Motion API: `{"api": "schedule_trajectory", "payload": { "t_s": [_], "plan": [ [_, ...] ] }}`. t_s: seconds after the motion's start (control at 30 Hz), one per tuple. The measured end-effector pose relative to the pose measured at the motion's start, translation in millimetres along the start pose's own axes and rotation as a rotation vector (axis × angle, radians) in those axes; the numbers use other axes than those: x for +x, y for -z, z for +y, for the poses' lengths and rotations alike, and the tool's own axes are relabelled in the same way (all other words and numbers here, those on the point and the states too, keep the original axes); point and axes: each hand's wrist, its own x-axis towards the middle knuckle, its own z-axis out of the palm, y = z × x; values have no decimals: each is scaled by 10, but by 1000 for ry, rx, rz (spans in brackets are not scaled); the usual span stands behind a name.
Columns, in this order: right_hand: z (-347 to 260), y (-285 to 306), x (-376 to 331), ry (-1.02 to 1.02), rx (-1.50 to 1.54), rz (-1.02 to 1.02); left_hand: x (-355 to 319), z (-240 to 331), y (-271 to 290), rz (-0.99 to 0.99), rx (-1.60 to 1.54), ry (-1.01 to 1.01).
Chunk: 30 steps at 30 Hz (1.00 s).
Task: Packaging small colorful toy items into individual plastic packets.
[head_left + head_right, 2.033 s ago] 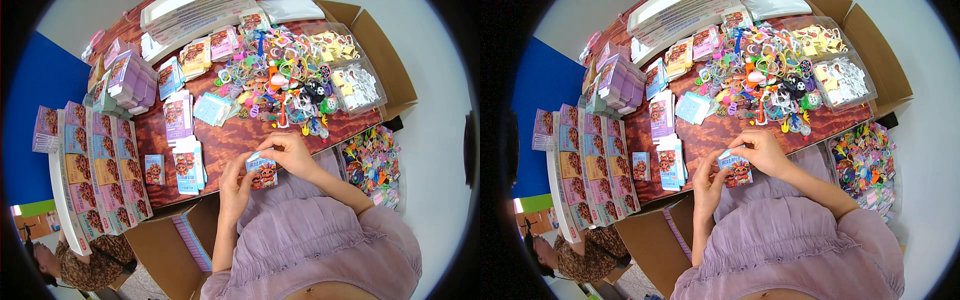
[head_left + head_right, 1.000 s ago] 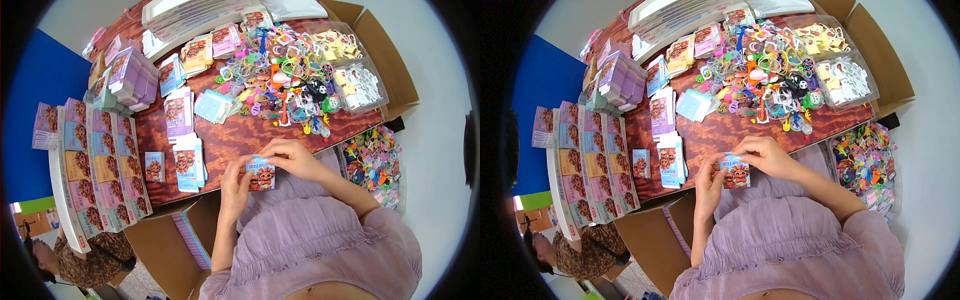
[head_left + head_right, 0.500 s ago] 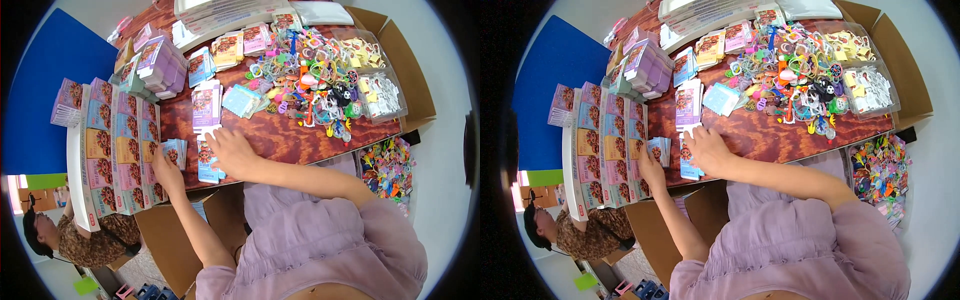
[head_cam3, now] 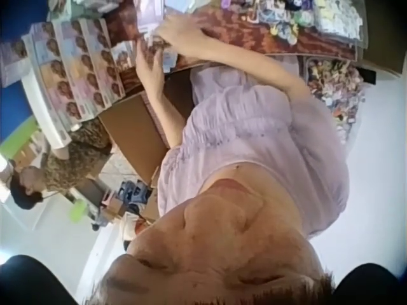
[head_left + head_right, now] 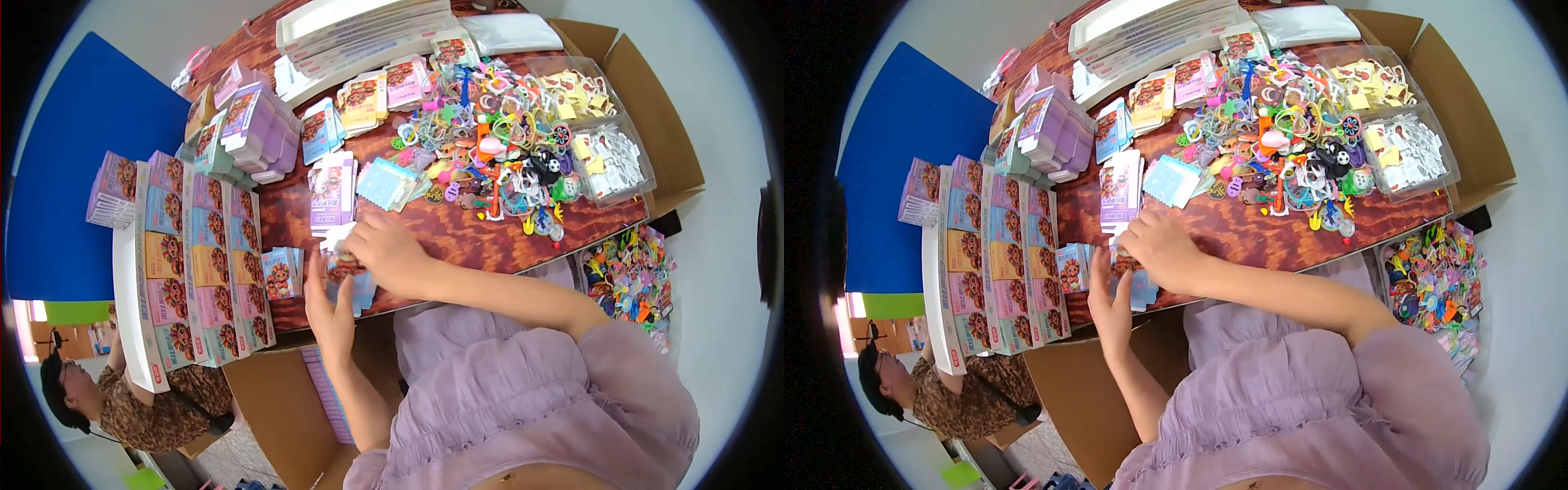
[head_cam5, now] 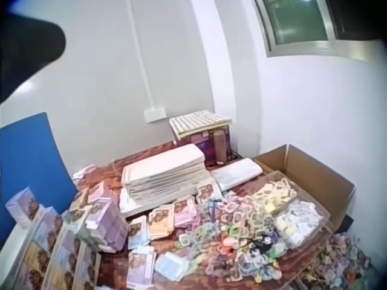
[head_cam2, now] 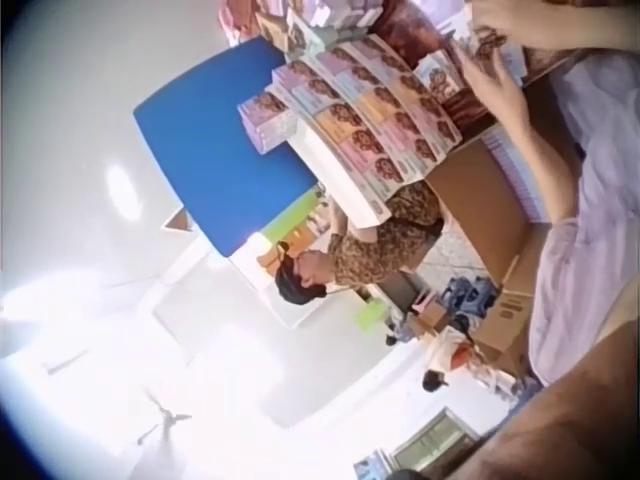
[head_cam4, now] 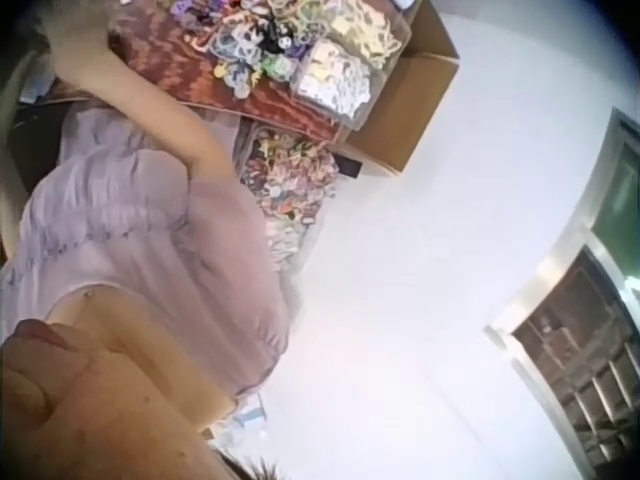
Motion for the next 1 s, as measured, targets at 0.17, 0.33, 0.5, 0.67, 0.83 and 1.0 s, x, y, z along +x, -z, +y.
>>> {"api": "schedule_trajectory", "payload": {
  "t_s": [0.17, 0.33, 0.5, 0.67, 0.83, 1.0],
  "plan": [
    [-136, 890, -89, -1, 178, -160, 23, 186, -153, -885, -586, 217],
    [-25, 1420, -209, -199, 384, -289, -103, 209, -677, -796, -740, 244],
    [224, 1460, -549, -435, 569, 33, -158, 299, -950, -713, -955, 391],
    [179, 1458, -645, -749, 972, -111, -243, 204, -1075, -727, -1049, 364],
    [291, 1303, -763, -732, 796, 94, -332, 218, -1144, -482, -1016, 395],
    [344, 1395, -773, -753, 754, 63, -345, 616, -1030, -216, -510, 45]
  ]
}}
